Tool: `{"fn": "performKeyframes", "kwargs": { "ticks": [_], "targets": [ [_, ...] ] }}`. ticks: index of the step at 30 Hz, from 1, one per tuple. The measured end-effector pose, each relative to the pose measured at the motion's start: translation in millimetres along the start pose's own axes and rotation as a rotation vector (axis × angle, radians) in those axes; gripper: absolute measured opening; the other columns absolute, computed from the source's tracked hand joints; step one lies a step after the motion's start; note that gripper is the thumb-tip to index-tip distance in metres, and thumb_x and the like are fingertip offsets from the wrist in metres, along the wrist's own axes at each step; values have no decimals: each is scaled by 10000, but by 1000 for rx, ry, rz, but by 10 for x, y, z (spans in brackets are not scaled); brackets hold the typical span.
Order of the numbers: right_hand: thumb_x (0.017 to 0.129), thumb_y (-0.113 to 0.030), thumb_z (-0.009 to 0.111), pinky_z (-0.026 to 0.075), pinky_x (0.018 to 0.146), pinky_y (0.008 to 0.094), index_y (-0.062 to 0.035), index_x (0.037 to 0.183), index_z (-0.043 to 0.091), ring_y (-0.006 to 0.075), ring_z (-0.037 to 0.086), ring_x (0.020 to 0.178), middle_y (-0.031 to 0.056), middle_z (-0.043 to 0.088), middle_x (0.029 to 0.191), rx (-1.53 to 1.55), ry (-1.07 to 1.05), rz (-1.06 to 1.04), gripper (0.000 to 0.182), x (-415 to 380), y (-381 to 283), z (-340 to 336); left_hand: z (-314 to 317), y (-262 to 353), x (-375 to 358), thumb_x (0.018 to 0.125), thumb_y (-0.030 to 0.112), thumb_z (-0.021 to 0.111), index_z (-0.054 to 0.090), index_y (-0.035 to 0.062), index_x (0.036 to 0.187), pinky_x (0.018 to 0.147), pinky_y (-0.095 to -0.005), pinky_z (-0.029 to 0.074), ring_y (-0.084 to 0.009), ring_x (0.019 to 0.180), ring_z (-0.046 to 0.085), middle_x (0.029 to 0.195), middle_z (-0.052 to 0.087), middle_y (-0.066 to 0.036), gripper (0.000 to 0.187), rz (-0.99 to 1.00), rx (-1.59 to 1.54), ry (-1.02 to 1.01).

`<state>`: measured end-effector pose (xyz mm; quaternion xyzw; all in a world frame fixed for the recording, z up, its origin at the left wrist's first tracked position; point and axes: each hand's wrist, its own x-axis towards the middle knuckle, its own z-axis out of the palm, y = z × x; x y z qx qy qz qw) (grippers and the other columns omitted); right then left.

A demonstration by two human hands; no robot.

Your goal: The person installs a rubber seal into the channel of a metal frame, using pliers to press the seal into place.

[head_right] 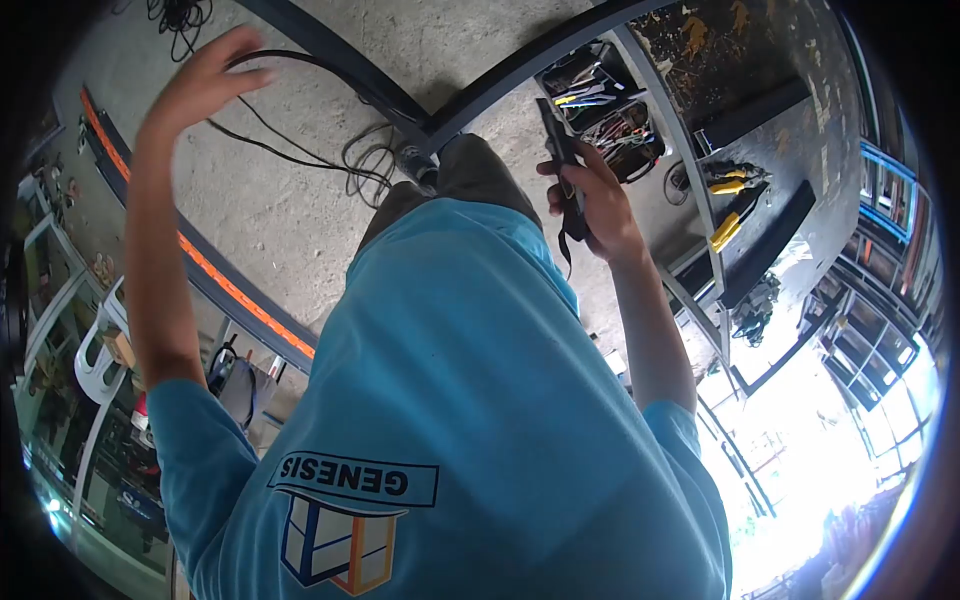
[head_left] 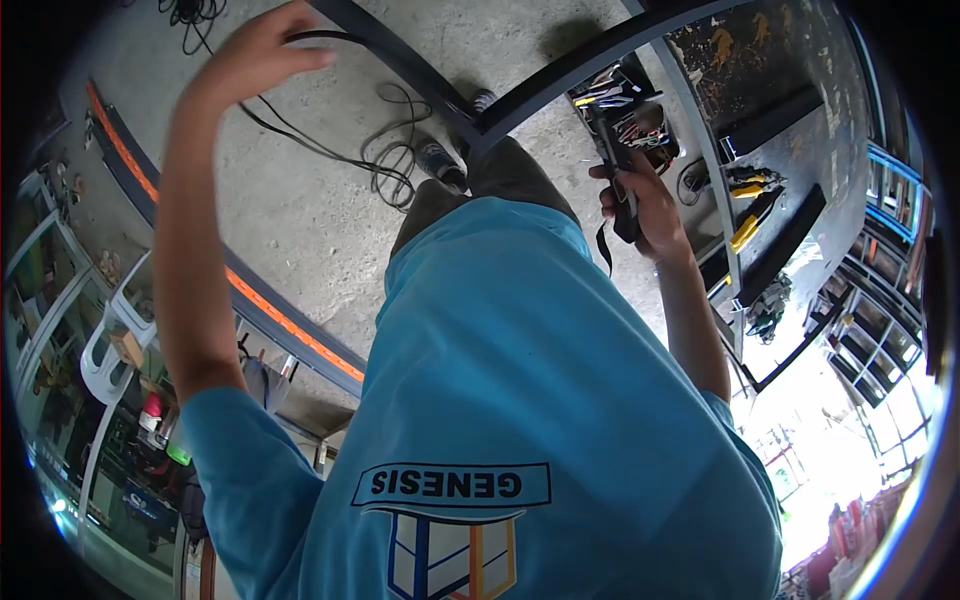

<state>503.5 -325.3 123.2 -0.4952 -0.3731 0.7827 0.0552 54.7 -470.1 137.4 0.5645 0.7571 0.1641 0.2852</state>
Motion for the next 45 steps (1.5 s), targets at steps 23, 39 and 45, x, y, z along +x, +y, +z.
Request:
{"fn": "performKeyframes", "kwargs": {
  "ticks": [23, 39, 45],
  "targets": [
    [914, -73, 472, 525, 622, 339, -49, 1350, 383, 204, 650, 665, 142, 633, 757, -779, -87, -260, 446, -62, -431, 440, 1855, 766, 813, 596, 141, 601, 635, 54, 691, 717, -467, 478, -351, 796, 646, 760, 653, -162, 134, 118, 292, -440],
    [868, -40, 471, 529, 820, 427, -42, 1387, 378, 374, 642, 882, 231, 589, 997, -752, 177, 110, 527, -29, -273, 1482, 1772, 662, 1130, 680, 140, 656, 643, 43, 735, 805, -453, 455, -355, 786, 648, 738, 656, -185, 113, 448, 190, -679],
    [866, -17, 483, 532, 768, 414, -52, 1382, 411, 344, 633, 816, 202, 555, 967, -687, 313, 144, 523, -2, -91, 1749, 1696, 620, 1220, 695, 211, 692, 646, 0, 786, 762, -450, 511, -379, 804, 646, 796, 657, -212, 234, 485, 74, -754]
  ]
}}
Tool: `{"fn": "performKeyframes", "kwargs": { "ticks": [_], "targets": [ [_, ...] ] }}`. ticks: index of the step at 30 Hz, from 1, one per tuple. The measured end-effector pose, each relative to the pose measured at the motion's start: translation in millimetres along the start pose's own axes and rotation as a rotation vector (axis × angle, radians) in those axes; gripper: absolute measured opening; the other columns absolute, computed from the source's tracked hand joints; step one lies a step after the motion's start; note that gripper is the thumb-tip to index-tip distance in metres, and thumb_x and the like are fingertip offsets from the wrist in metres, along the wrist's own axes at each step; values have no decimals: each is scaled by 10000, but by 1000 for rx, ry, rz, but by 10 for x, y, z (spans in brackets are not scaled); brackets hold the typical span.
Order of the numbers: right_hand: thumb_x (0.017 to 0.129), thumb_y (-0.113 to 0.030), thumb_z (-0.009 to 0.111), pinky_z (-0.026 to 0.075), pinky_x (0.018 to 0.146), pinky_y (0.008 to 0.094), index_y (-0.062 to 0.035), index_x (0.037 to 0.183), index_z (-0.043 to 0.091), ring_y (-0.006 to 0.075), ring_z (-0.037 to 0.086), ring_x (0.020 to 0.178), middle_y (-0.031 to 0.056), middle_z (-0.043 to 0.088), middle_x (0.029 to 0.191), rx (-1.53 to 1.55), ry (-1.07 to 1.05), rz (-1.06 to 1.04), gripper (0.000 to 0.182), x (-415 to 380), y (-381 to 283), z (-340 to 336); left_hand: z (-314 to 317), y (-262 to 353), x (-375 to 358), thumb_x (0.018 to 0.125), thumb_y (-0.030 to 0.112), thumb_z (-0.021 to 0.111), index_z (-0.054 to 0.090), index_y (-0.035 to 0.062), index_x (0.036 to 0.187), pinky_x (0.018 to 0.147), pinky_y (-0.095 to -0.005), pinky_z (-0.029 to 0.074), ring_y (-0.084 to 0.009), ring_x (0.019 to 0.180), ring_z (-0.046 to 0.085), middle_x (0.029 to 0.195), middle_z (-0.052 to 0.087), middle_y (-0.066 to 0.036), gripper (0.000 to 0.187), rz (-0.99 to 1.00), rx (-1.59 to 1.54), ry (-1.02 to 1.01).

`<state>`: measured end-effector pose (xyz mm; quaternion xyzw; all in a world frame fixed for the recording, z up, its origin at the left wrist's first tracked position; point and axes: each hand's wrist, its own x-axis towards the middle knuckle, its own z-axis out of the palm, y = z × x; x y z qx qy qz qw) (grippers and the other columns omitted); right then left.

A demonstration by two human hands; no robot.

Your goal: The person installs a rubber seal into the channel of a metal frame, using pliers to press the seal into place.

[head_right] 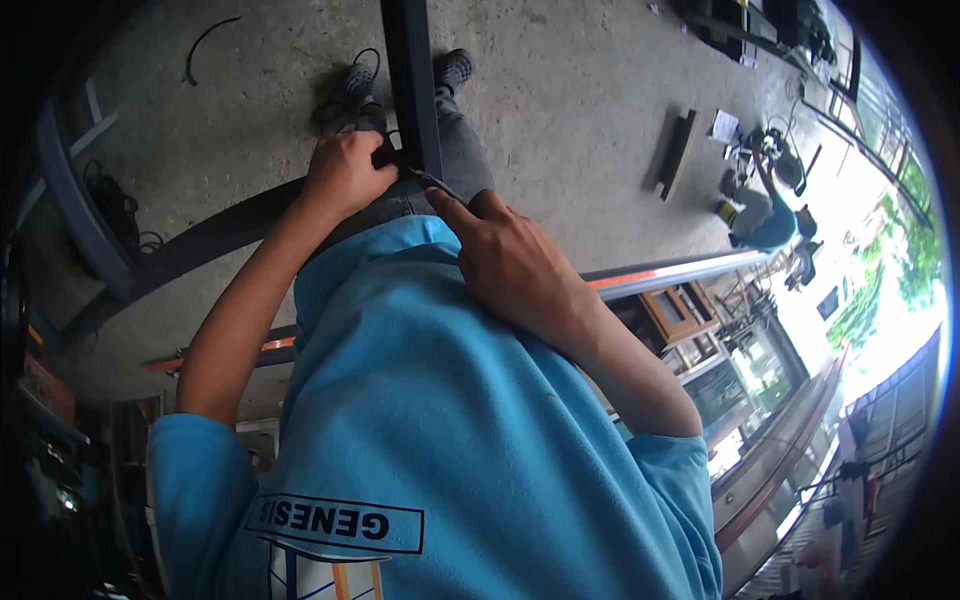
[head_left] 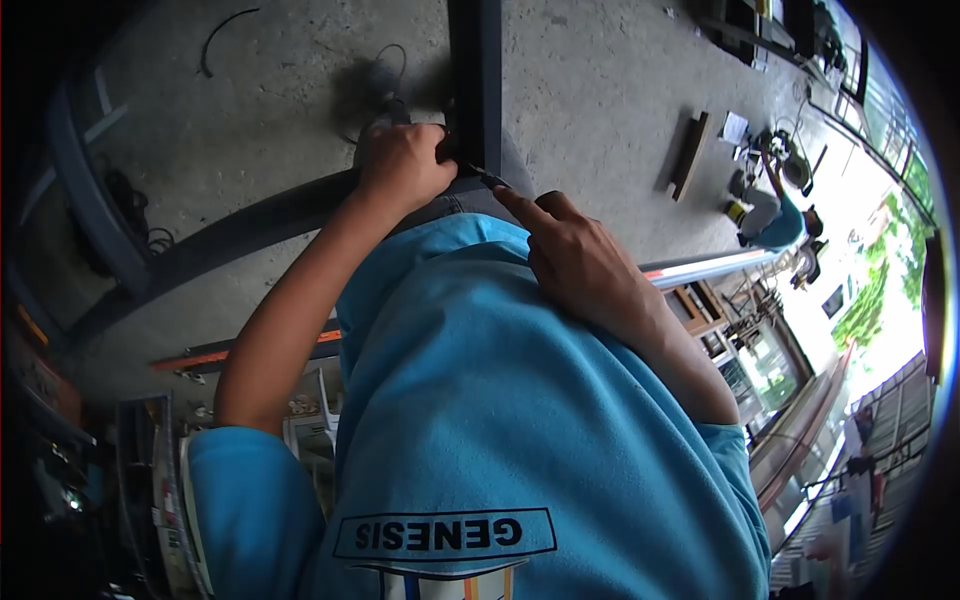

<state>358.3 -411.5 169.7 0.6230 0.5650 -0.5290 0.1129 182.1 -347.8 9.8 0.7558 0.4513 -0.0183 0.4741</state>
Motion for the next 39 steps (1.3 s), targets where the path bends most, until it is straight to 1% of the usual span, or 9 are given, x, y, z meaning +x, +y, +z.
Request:
{"fn": "performKeyframes", "kwargs": {
  "ticks": [4, 11, 13, 16, 21, 26, 28, 34, 39],
  "targets": [
    [916, -7, 471, 568, 682, 360, -91, 1384, 435, 279, 647, 757, 196, 580, 1016, -17, 60, 29, 477, -34, -12, 93, -78, 4, 35, 679, 189, 709, 643, 2, 782, 714, -437, 520, -374, 764, 650, 777, 654, -215, 224, 37, -7, -29],
    [920, -16, 472, 554, 647, 362, -95, 1394, 420, 264, 639, 743, 191, 564, 1018, 58, 63, 106, 483, -122, -85, 123, -30, 37, 123, 662, 147, 700, 641, -14, 740, 710, -433, 527, -369, 736, 652, 729, 642, -226, 187, 142, 35, -31],
    [867, -6, 473, 513, 695, 395, -31, 1404, 373, 294, 599, 731, 187, 519, 922, 116, 28, 142, 546, -155, -105, 99, -10, 51, 123, 665, 147, 696, 637, -11, 726, 705, -437, 527, -370, 735, 651, 728, 641, -228, 179, 171, 49, -34],
    [918, -14, 467, 540, 652, 360, -103, 1405, 407, 253, 632, 751, 187, 553, 1022, 145, 35, 170, 499, -162, -104, 105, -22, 79, 135, 709, 199, 695, 623, 1, 739, 699, -454, 513, -387, 759, 638, 756, 641, -216, 213, 98, 74, -111],
    [917, -12, 460, 542, 639, 356, -100, 1411, 400, 249, 633, 745, 186, 551, 1022, 162, 21, 166, 505, -136, -72, 109, -43, 143, 197, 704, 201, 682, 600, -15, 673, 662, -471, 512, -409, 691, 628, 687, 616, -232, 233, 115, 148, -139],
    [915, -5, 455, 546, 632, 359, -86, 1414, 391, 248, 633, 737, 183, 553, 1019, 205, 42, 164, 509, -180, -48, 132, -85, 204, 250, 695, 200, 673, 635, -16, 719, 709, -458, 532, -404, 746, 647, 749, 640, -246, 222, 22, 190, -200],
    [889, -23, 468, 509, 658, 389, -45, 1414, 366, 277, 593, 700, 172, 517, 918, 247, 50, 148, 535, -195, -32, 133, -78, 201, 239, 697, 208, 678, 642, -20, 734, 711, -457, 532, -409, 755, 646, 759, 643, -248, 234, -17, 185, -208],
    [881, -16, 461, 507, 654, 399, -42, 1406, 374, 291, 596, 706, 178, 516, 917, 299, 50, 147, 533, -196, -11, 82, -148, 186, 188, 719, 229, 692, 649, -30, 770, 748, -437, 526, -409, 799, 648, 788, 651, -248, 267, -141, 111, -218],
    [884, 19, 441, 542, 671, 389, -90, 1407, 397, 283, 636, 749, 184, 549, 979, 269, 65, 137, 536, -75, 28, 116, -208, 149, 126, 716, 170, 696, 644, -15, 784, 718, -434, 515, -381, 758, 649, 746, 650, -209, 203, -208, -174, -195]
  ]
}}
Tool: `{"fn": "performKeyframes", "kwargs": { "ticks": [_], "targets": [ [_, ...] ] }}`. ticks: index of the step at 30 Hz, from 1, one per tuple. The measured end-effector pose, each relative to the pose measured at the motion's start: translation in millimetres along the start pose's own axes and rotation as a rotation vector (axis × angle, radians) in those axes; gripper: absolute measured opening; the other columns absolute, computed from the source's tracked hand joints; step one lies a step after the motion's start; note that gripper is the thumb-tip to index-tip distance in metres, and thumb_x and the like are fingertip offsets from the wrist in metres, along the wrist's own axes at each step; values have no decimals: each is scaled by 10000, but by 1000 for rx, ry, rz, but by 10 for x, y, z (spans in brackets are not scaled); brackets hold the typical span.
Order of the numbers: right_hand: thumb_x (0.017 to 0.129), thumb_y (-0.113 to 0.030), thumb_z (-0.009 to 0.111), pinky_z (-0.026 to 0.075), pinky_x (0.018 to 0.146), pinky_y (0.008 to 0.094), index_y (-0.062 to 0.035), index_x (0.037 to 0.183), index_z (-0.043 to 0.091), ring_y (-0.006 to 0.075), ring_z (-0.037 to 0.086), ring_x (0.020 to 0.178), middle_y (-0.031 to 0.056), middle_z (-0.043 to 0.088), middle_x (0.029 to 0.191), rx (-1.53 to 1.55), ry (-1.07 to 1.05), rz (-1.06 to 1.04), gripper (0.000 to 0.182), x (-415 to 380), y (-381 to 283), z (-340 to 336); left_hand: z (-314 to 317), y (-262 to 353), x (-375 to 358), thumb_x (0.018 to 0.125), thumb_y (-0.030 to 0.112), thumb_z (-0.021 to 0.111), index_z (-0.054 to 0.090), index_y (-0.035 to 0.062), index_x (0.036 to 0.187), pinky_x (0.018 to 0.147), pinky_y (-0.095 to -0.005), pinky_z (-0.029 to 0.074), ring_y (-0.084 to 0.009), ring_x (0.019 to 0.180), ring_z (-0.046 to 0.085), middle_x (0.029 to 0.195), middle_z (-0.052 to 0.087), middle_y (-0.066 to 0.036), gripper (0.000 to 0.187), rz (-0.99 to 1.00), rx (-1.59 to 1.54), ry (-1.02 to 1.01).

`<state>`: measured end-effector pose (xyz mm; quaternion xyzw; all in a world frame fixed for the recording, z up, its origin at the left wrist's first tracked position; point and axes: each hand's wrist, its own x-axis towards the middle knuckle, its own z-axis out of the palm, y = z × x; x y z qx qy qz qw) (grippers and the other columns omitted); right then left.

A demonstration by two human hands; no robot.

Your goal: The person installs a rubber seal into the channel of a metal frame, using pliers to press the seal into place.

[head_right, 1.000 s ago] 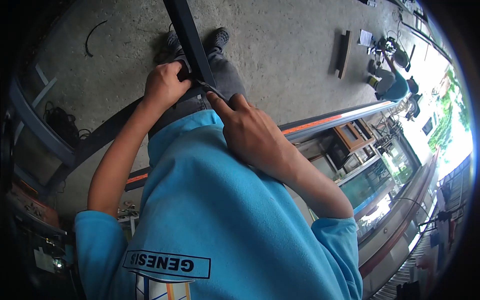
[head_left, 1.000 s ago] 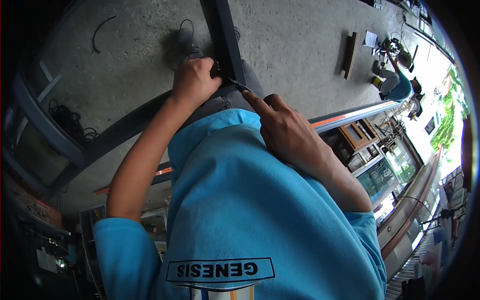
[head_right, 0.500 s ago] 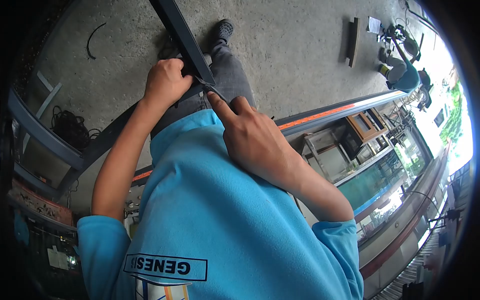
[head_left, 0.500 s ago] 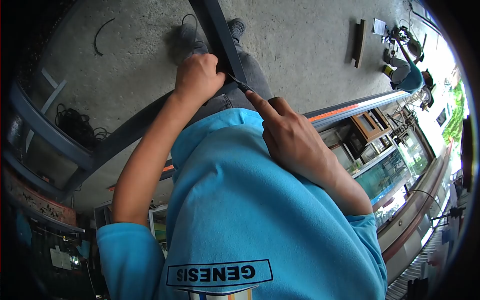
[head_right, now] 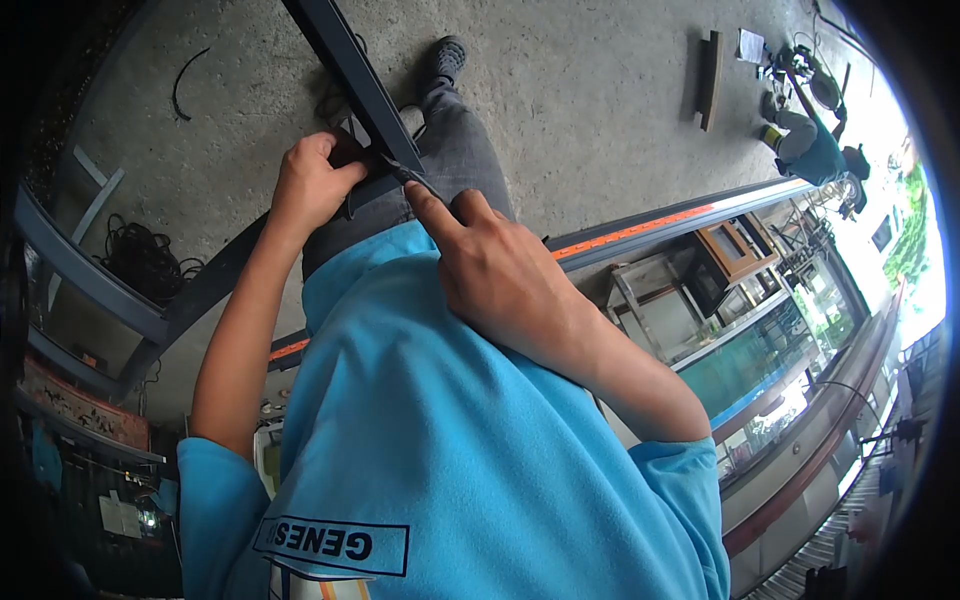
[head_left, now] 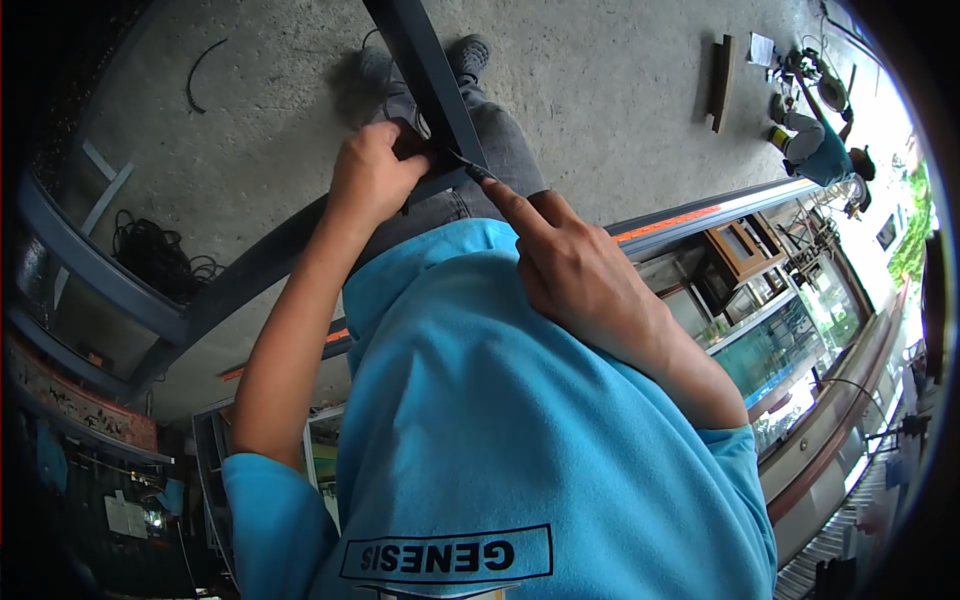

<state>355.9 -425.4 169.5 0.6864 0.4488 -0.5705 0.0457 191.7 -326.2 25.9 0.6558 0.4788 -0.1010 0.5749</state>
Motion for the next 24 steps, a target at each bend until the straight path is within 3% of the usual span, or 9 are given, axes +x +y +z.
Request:
{"fn": "performKeyframes", "kwargs": {
  "ticks": [3, 14, 15, 16, 18, 24],
  "targets": [
    [876, 19, 441, 538, 684, 394, -88, 1409, 392, 296, 633, 757, 187, 547, 970, -26, -28, 8, 546, 31, -23, 0, 137, -187, 6, 711, 139, 684, 628, -16, 748, 668, -445, 503, -391, 722, 635, 715, 630, -220, 169, 66, 135, 65],
    [867, 3, 473, 531, 679, 384, -72, 1414, 380, 292, 614, 747, 189, 543, 951, -155, -10, -56, 560, 51, -2, 57, 191, -48, -10, 703, 146, 685, 562, -26, 658, 609, -442, 485, -397, 648, 618, 659, 599, -222, 216, 215, 191, 152],
    [878, -11, 443, 526, 702, 392, -28, 1404, 375, 310, 617, 769, 200, 528, 926, -155, -24, -54, 531, 44, -29, 33, 194, -33, -4, 697, 156, 693, 556, -22, 646, 601, -445, 484, -399, 640, 615, 652, 595, -224, 231, 231, 220, 170],
    [889, -24, 413, 521, 726, 401, 15, 1395, 370, 328, 619, 792, 211, 513, 901, -154, -37, -53, 509, 38, -50, 15, 192, -21, -1, 697, 156, 693, 556, -22, 646, 601, -445, 484, -399, 640, 615, 652, 595, -224, 231, 230, 220, 171],
    [886, -22, 413, 519, 723, 403, 17, 1393, 370, 330, 616, 786, 211, 512, 898, -135, -29, -49, 510, 29, -48, 16, 199, -4, 10, 717, 170, 687, 615, -12, 673, 657, -460, 505, -391, 686, 633, 691, 624, -222, 201, 196, 239, 130],
    [872, -9, 429, 509, 714, 415, 19, 1388, 372, 335, 605, 762, 208, 508, 889, -69, -21, -30, 519, -28, -49, 3, 209, 52, 29, 722, 177, 677, 608, -17, 654, 668, -459, 511, -393, 690, 635, 698, 626, -230, 216, 171, 316, 143]
  ]
}}
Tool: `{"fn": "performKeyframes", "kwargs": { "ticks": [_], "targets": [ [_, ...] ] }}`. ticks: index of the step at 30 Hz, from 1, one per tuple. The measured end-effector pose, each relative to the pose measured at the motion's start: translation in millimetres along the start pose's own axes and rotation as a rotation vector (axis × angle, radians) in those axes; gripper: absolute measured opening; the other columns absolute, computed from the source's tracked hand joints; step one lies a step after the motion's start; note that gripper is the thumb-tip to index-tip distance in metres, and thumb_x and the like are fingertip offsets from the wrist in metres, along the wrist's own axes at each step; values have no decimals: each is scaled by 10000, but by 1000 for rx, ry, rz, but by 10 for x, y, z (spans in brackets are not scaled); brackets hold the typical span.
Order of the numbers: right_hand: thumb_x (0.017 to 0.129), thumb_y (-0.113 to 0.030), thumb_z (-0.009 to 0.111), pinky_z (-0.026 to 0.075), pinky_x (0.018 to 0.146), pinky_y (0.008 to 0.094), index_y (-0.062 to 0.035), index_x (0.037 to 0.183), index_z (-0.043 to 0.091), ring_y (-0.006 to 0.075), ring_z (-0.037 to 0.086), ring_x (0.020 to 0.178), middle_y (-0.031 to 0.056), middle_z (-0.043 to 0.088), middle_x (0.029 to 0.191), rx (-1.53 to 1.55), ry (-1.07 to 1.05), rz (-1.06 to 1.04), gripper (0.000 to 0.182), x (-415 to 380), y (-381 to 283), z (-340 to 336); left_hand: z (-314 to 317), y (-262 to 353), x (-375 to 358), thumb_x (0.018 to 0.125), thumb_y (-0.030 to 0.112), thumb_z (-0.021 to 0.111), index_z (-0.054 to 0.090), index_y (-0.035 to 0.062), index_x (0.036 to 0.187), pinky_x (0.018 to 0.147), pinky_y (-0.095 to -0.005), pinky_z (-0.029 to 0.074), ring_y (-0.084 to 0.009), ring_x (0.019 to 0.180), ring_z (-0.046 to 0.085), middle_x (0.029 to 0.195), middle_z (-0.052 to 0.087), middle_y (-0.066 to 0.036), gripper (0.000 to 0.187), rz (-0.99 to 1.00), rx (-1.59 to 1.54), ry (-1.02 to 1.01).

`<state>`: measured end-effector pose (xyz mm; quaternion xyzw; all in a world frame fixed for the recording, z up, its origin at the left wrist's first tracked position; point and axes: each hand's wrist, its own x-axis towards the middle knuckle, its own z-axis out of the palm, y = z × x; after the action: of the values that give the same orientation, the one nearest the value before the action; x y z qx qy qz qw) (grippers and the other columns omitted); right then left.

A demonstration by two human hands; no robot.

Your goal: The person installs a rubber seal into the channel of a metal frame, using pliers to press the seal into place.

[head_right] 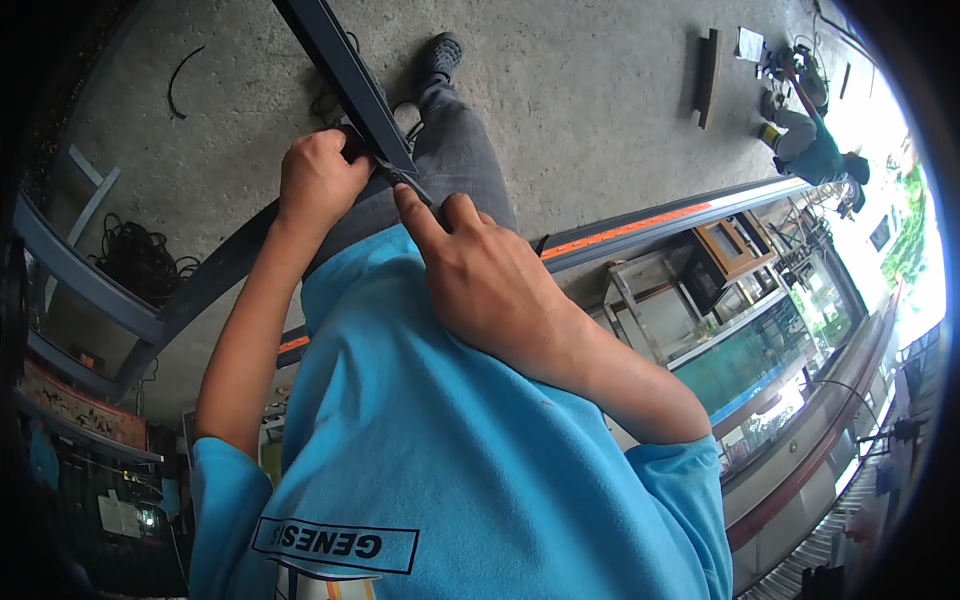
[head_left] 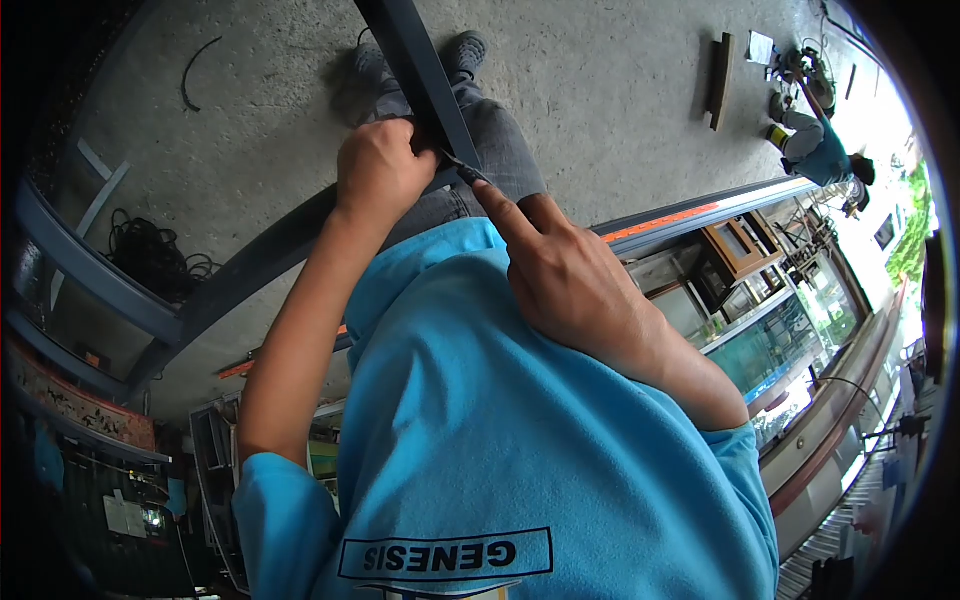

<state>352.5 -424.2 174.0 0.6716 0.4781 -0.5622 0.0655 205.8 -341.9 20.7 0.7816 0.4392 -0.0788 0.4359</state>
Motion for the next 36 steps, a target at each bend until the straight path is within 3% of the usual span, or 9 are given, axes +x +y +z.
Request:
{"fn": "performKeyframes", "kwargs": {
  "ticks": [7, 13, 23, 25, 29, 31, 36],
  "targets": [
    [853, 15, 467, 510, 696, 414, 2, 1395, 365, 329, 602, 751, 199, 509, 884, 54, 13, 21, 551, -28, -16, -13, 19, -12, 5, 725, 177, 672, 598, -16, 629, 655, -452, 513, -391, 681, 636, 691, 622, -236, 228, 2, -6, -3],
    [858, 12, 468, 513, 684, 405, -4, 1400, 360, 308, 606, 750, 191, 512, 891, 74, 10, 21, 553, -75, -16, -47, 9, -94, 42, 702, 192, 682, 583, -29, 609, 612, -449, 504, -392, 632, 628, 643, 604, -239, 259, -151, -203, -79],
    [864, 9, 456, 516, 697, 398, 2, 1398, 363, 302, 598, 763, 194, 513, 898, 22, -8, 13, 543, -60, -10, -34, -96, -136, 294, 663, 221, 681, 631, -90, 712, 657, -429, 520, -415, 690, 641, 711, 621, -283, 319, -153, -166, -127],
    [867, 5, 444, 515, 703, 398, -1, 1399, 366, 304, 596, 780, 194, 510, 898, -17, 10, -15, 538, -40, -8, -23, -120, -111, 322, 692, 206, 652, 653, -76, 875, 766, -375, 511, -345, 815, 670, 839, 663, -260, 336, -280, -188, -220],
    [866, 1, 442, 517, 709, 399, -7, 1405, 364, 307, 594, 789, 193, 510, 900, -35, -2, -22, 545, 3, -4, -36, -17, -316, 335, 728, 162, 623, 665, -46, 937, 789, -330, 500, -241, 850, 668, 892, 691, -188, 298, -257, -342, -252],
    [869, -6, 436, 518, 715, 402, -11, 1405, 369, 309, 595, 797, 195, 509, 910, -40, 4, -31, 540, 19, 2, -27, -41, -351, 297, 755, 101, 596, 679, -15, 957, 796, -292, 487, -176, 863, 650, 905, 698, -117, 247, -267, -573, -347],
    [869, -7, 433, 519, 721, 398, -11, 1406, 373, 303, 592, 812, 192, 504, 914, -60, 5, -38, 539, 65, 24, 3, -31, -447, 257, 767, 64, 595, 681, -7, 952, 808, -290, 487, -173, 871, 649, 913, 696, -96, 216, -136, -582, -316]
  ]
}}
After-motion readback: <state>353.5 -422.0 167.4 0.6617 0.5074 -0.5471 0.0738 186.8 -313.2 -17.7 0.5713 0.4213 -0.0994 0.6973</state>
